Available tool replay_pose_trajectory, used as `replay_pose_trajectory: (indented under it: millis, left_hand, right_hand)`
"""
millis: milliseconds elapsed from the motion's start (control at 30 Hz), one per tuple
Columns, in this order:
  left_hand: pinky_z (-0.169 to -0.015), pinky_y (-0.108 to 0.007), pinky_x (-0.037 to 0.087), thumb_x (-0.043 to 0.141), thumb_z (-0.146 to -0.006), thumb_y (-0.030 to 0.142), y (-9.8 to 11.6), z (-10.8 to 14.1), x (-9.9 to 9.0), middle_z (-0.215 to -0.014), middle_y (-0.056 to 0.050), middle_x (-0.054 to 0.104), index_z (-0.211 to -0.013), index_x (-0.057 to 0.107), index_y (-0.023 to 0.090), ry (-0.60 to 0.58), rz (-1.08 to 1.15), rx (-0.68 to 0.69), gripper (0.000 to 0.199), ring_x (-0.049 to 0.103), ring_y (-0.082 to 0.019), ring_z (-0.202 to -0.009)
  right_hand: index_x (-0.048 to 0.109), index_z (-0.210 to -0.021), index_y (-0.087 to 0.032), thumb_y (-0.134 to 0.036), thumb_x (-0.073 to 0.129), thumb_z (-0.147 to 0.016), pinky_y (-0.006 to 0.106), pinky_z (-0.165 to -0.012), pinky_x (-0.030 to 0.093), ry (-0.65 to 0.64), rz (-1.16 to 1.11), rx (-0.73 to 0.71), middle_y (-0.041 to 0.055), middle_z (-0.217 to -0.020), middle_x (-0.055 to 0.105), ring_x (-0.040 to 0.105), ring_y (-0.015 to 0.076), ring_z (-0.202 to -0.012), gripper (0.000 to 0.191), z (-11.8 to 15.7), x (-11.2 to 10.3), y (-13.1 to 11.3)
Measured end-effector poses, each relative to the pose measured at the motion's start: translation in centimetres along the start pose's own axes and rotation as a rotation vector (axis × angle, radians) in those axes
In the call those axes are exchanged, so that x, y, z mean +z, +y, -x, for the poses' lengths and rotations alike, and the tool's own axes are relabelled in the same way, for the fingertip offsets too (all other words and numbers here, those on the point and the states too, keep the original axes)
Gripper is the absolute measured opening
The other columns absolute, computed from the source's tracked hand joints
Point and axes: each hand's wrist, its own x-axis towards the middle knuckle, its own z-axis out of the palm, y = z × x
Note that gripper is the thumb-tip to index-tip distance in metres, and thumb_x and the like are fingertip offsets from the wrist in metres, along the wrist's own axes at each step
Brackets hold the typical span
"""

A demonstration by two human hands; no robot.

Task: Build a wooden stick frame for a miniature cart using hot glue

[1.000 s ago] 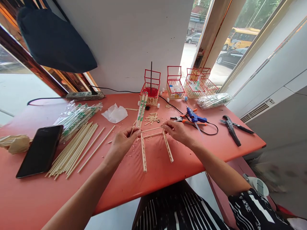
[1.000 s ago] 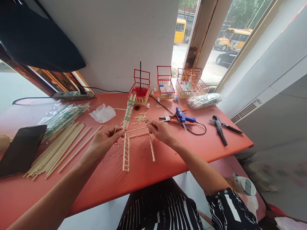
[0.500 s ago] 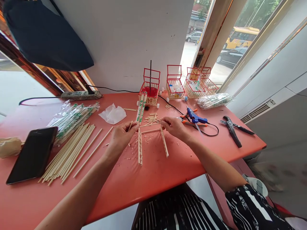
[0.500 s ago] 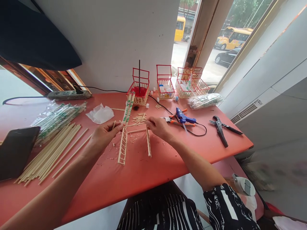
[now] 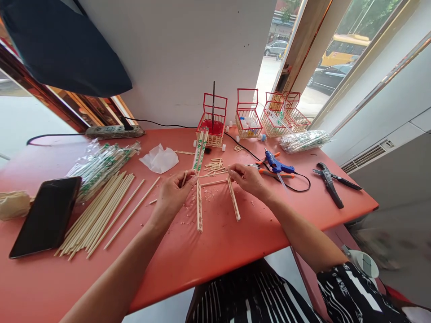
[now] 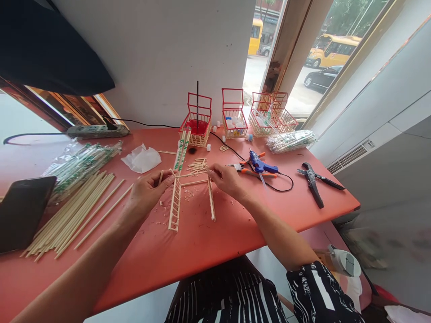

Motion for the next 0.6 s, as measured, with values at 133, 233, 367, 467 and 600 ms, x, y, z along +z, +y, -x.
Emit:
replay_pose_trajectory:
  millis: [133,233,367,467,600]
  left_hand:
    - [-0.067,-0.027,0.05,0.071,-0.077,0.055,0.0,0.9,-0.7,-0.093,-0.003,0.072,-0.115,0.074,0.021,-0.008,0.037,-0.06,0.051,0.066,-0.019,-0.08]
    - [-0.061,-0.024,0.047,0.071,-0.078,0.059,-0.1,1.4,-1.4,-0.086,-0.003,0.069,-0.118,0.073,0.02,-0.045,0.075,-0.071,0.056,0.064,-0.018,-0.078]
    - [-0.06,-0.023,0.044,0.07,-0.077,0.061,-0.1,1.3,-2.1,-0.082,-0.004,0.068,-0.118,0.073,0.02,-0.089,0.068,-0.054,0.058,0.065,-0.019,-0.079]
    - [-0.062,-0.023,0.045,0.069,-0.079,0.06,0.0,1.3,-2.2,-0.081,-0.004,0.069,-0.118,0.072,0.02,-0.083,0.071,-0.03,0.056,0.065,-0.018,-0.079]
    - [-0.065,-0.025,0.046,0.061,-0.085,0.06,0.5,1.6,-2.2,-0.083,-0.005,0.07,-0.113,0.073,0.019,-0.036,0.111,0.009,0.051,0.058,-0.015,-0.07]
  right_hand:
    - [0.068,-0.104,-0.017,-0.037,0.052,-0.099,0.024,-0.064,0.039,0.012,0.01,0.041,-0.0004,-0.073,0.065,0.057,0.0133,-0.066,0.027,0.5,-0.7,-0.3]
    - [0.07,-0.111,-0.017,-0.04,0.054,-0.099,0.025,-0.068,0.042,0.008,0.081,0.075,0.0023,-0.08,0.07,0.062,0.0154,-0.074,0.031,1.1,-1.4,-0.9]
    - [0.069,-0.117,-0.017,-0.042,0.056,-0.099,0.028,-0.075,0.047,-0.028,0.124,0.105,0.0081,-0.103,0.075,0.067,0.0194,-0.089,0.033,2.3,-1.8,-1.9]
    - [0.068,-0.12,-0.018,-0.042,0.053,-0.101,0.03,-0.078,0.049,-0.035,0.15,0.122,0.009,-0.111,0.075,0.068,0.0205,-0.094,0.034,3.5,-2.0,-2.5]
    - [0.068,-0.12,-0.021,-0.041,0.051,-0.102,0.031,-0.078,0.05,0.026,0.164,0.142,0.0091,-0.115,0.074,0.068,0.0218,-0.101,0.032,5.2,-2.6,-2.6]
